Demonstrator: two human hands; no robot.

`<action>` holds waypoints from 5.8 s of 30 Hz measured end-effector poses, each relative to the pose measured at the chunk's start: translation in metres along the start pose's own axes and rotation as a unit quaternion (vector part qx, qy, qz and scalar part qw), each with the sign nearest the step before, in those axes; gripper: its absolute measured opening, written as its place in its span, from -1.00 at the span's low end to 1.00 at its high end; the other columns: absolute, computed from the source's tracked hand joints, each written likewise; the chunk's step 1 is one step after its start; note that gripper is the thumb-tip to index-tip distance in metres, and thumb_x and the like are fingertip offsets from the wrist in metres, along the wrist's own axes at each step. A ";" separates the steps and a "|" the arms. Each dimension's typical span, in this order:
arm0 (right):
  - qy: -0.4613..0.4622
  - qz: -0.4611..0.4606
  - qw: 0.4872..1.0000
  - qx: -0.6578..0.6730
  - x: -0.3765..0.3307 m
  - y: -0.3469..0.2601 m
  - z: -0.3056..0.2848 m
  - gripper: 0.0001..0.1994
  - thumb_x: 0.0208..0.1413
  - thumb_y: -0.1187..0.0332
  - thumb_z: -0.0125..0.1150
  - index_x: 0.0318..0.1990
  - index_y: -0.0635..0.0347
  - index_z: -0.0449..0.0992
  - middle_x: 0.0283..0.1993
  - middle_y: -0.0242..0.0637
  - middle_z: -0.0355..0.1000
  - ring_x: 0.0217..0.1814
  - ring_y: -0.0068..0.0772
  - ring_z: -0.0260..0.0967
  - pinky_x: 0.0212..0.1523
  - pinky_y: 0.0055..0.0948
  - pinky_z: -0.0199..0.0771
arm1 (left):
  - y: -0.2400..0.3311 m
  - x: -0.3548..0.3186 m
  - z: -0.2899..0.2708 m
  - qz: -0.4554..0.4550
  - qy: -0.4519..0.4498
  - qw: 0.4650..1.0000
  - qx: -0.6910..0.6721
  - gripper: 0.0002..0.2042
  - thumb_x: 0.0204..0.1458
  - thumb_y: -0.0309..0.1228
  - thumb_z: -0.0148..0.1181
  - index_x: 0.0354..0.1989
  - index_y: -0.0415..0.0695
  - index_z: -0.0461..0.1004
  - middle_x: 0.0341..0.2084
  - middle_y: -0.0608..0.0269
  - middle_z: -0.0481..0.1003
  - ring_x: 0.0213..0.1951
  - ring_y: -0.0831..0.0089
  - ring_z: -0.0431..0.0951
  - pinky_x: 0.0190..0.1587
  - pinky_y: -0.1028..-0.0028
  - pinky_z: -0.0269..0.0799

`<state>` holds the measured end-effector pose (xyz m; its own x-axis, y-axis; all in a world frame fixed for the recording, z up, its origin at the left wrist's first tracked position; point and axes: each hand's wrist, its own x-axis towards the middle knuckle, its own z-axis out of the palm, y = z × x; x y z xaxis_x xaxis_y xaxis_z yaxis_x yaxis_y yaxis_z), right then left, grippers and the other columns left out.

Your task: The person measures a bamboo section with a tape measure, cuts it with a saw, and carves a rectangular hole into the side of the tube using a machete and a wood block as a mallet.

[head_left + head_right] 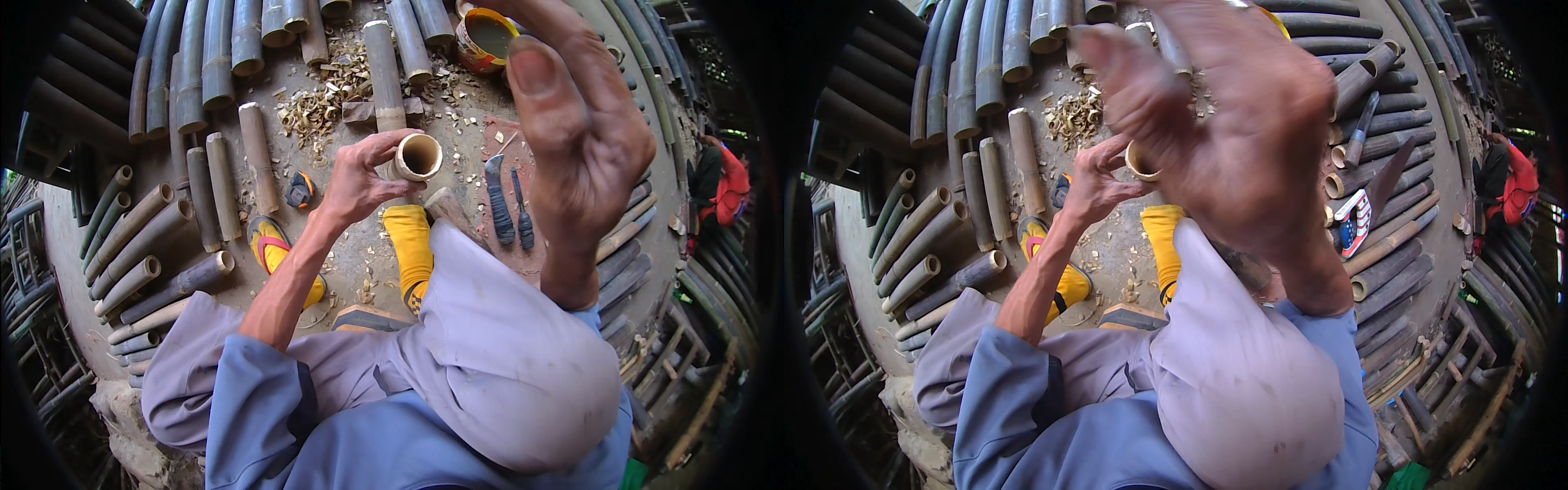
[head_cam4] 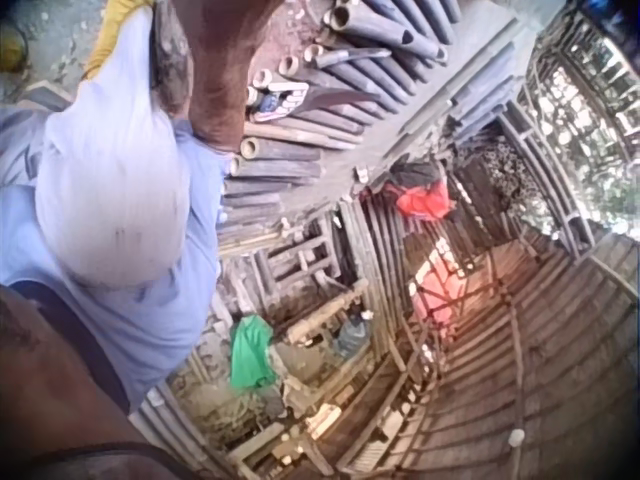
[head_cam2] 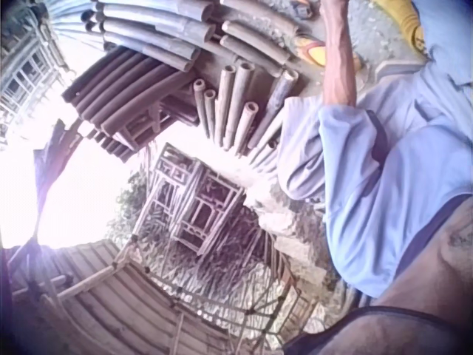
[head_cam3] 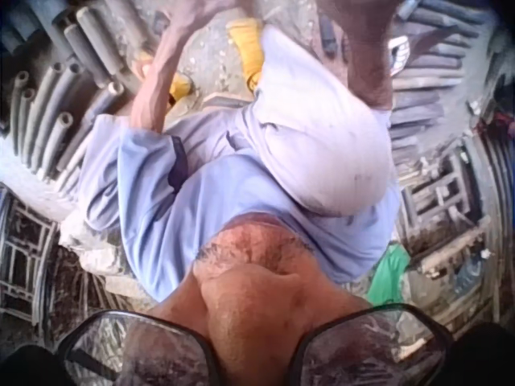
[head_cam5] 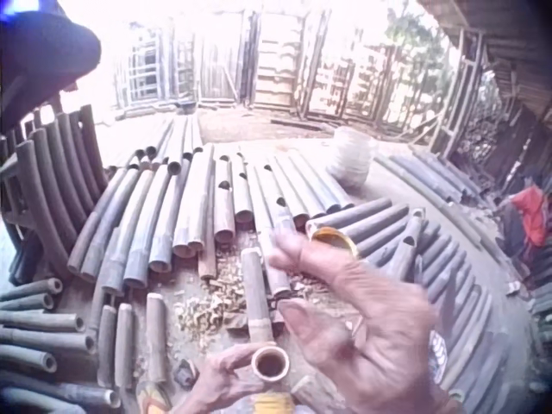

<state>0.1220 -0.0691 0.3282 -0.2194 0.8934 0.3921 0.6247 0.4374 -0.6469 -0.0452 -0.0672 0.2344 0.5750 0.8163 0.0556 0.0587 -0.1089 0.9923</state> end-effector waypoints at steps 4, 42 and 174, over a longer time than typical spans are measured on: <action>0.000 -0.027 0.989 -0.142 -0.016 0.012 0.048 -0.72 0.16 0.20 -0.07 -0.34 0.24 0.43 -0.55 -0.08 0.46 -0.39 0.01 0.49 -0.28 -0.05 0.47 | -0.011 -0.003 0.002 -0.015 -0.018 0.996 0.082 -0.55 -0.29 -0.47 0.47 -0.16 -0.32 0.50 -0.26 0.10 0.58 -0.18 0.46 0.57 -0.09 0.42 0.49; -0.092 0.083 0.992 0.001 -0.029 0.032 0.001 -0.59 -0.06 0.60 0.11 0.03 0.27 0.49 -0.38 -0.17 0.52 -0.42 -0.42 0.48 -0.31 -0.47 0.46 | -0.023 0.028 0.106 0.156 0.233 0.956 0.083 -0.66 -0.26 -0.45 0.33 -0.26 -0.23 0.42 -0.38 0.00 0.43 -0.31 0.06 0.47 -0.32 0.23 0.34; 0.062 0.491 0.860 0.127 -0.041 0.282 -0.063 -0.63 0.14 0.30 0.06 0.05 0.32 0.34 -0.53 -0.31 0.36 -0.61 -0.53 0.37 -0.65 -0.49 0.39 | -0.167 0.030 0.039 -0.453 0.144 0.829 -0.295 -0.66 0.07 -0.13 0.18 -0.06 -0.05 0.42 -0.25 0.46 0.47 -0.26 0.61 0.46 -0.21 0.49 0.38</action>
<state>0.3548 0.0112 0.1710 0.4122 0.8334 -0.3682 0.2760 -0.4994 -0.8213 -0.0057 -0.0469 0.0657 0.2892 0.5222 -0.8023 -0.0980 0.8499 0.5178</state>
